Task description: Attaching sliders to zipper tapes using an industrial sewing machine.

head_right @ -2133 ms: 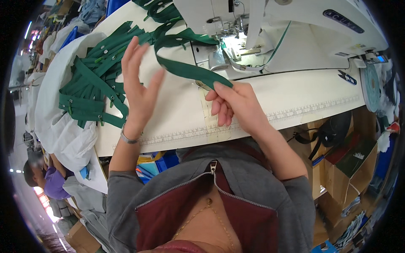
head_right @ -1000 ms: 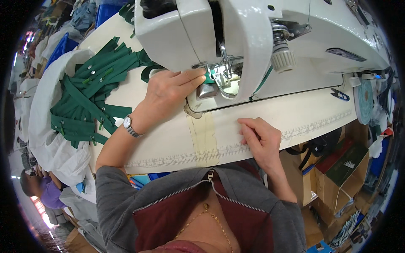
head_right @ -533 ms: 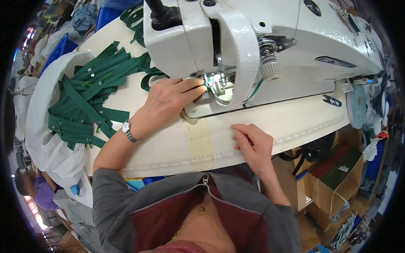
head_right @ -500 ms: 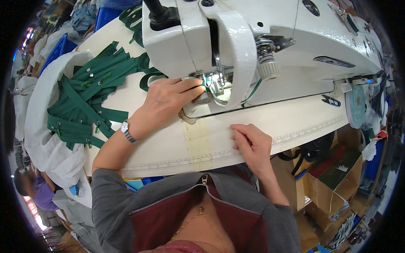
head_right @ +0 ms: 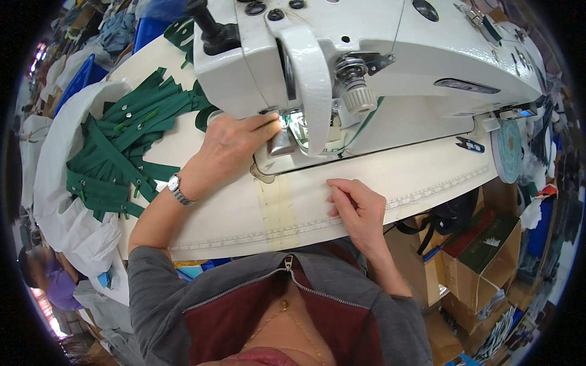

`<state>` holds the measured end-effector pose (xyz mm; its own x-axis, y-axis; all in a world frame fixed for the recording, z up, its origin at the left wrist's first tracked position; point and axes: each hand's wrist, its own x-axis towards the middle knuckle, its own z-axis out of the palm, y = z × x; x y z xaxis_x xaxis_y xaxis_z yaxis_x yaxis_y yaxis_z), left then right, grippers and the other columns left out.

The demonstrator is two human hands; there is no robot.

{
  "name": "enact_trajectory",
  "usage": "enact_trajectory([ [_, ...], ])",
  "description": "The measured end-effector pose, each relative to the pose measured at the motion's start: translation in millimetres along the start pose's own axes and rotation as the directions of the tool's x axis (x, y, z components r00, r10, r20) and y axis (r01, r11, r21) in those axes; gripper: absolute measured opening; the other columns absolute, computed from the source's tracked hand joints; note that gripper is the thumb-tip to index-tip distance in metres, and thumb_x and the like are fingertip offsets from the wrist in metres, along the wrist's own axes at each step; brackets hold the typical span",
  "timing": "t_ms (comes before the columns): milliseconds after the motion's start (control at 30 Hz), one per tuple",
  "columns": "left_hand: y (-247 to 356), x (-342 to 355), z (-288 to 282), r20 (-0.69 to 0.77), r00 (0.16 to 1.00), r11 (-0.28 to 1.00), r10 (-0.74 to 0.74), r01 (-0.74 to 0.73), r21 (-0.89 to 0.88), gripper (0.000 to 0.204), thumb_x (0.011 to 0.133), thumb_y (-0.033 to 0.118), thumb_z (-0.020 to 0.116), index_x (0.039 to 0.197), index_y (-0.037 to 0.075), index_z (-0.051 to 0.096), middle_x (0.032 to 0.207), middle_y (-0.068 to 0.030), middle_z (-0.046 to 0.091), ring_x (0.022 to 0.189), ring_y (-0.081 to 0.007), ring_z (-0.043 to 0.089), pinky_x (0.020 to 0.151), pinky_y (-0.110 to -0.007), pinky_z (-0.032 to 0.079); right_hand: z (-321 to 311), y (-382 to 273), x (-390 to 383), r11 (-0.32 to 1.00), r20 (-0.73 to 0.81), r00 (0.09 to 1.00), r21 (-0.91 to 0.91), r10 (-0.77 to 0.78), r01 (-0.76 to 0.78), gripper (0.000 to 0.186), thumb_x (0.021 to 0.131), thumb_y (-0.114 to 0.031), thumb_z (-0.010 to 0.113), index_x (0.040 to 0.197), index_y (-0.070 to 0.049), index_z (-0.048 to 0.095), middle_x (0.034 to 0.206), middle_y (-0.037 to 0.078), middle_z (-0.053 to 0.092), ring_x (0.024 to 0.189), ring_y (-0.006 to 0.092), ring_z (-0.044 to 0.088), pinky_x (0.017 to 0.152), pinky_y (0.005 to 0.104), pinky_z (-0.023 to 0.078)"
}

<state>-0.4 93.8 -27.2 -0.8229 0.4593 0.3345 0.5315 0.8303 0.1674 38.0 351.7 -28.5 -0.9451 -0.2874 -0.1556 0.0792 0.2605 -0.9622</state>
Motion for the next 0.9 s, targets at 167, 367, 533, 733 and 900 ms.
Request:
enact_trajectory([
  [167, -6.5, -4.9, -1.9, 0.020, 0.998, 0.998, -0.052, 0.051, 0.044, 0.021, 0.068, 0.007, 0.059, 0.089, 0.008, 0.063, 0.095, -0.0030, 0.057, 0.079, -0.0193, 0.055, 0.063, -0.032, 0.046, 4.9, -0.9, -1.6, 1.000, -0.006, 1.000, -0.001, -0.006, 0.006, 0.015, 0.086, -0.001, 0.054, 0.098, 0.003, 0.063, 0.075, 0.007, 0.062, 0.057, 0.0090, 0.058, 0.053, 0.0201, 0.047],
  [367, -1.5, -45.8, -53.2, -0.113, 0.988, 0.989, -0.102, 0.112, 0.091, 0.015, 0.066, 0.007, 0.063, 0.082, 0.008, 0.063, 0.090, -0.0031, 0.059, 0.079, -0.0199, 0.055, 0.069, -0.034, 0.042, 4.4, -4.1, 1.0, 0.999, 0.004, 0.999, 0.027, 0.035, -0.035, 0.015, 0.086, -0.001, 0.055, 0.097, 0.003, 0.063, 0.073, 0.006, 0.061, 0.057, 0.0083, 0.057, 0.052, 0.0206, 0.046],
  [533, -11.8, -119.9, -102.6, 0.178, 0.827, 0.836, -0.533, 0.481, 0.265, 0.013, 0.068, 0.007, 0.067, 0.080, 0.008, 0.063, 0.085, -0.0015, 0.061, 0.077, -0.0212, 0.056, 0.071, -0.032, 0.042, 4.2, 1.9, -1.7, 1.000, -0.036, 0.999, -0.016, 0.022, -0.023, 0.015, 0.087, -0.002, 0.052, 0.097, 0.003, 0.063, 0.073, 0.006, 0.059, 0.055, 0.0075, 0.053, 0.051, 0.0190, 0.043],
  [733, -23.4, -141.3, -93.9, 0.058, 0.870, 0.860, -0.490, 0.472, 0.195, 0.012, 0.070, 0.005, 0.065, 0.082, 0.005, 0.062, 0.088, -0.0022, 0.062, 0.080, -0.0225, 0.057, 0.072, -0.033, 0.043, 2.4, 4.9, 3.2, 0.997, -0.026, 0.999, -0.061, -0.041, 0.040, 0.015, 0.088, -0.002, 0.052, 0.098, 0.003, 0.062, 0.074, 0.006, 0.058, 0.054, 0.0070, 0.051, 0.051, 0.0186, 0.042],
  [900, -16.9, -123.1, -64.7, -0.175, 0.927, 0.943, -0.331, 0.320, -0.086, 0.014, 0.070, 0.001, 0.063, 0.083, 0.005, 0.059, 0.086, -0.0051, 0.062, 0.079, -0.0235, 0.058, 0.071, -0.032, 0.045, 9.3, 6.1, 1.6, 0.995, -0.054, 0.997, -0.080, -0.062, 0.058, 0.015, 0.087, -0.003, 0.053, 0.097, 0.003, 0.063, 0.073, 0.005, 0.059, 0.053, 0.0066, 0.051, 0.051, 0.0184, 0.042],
])
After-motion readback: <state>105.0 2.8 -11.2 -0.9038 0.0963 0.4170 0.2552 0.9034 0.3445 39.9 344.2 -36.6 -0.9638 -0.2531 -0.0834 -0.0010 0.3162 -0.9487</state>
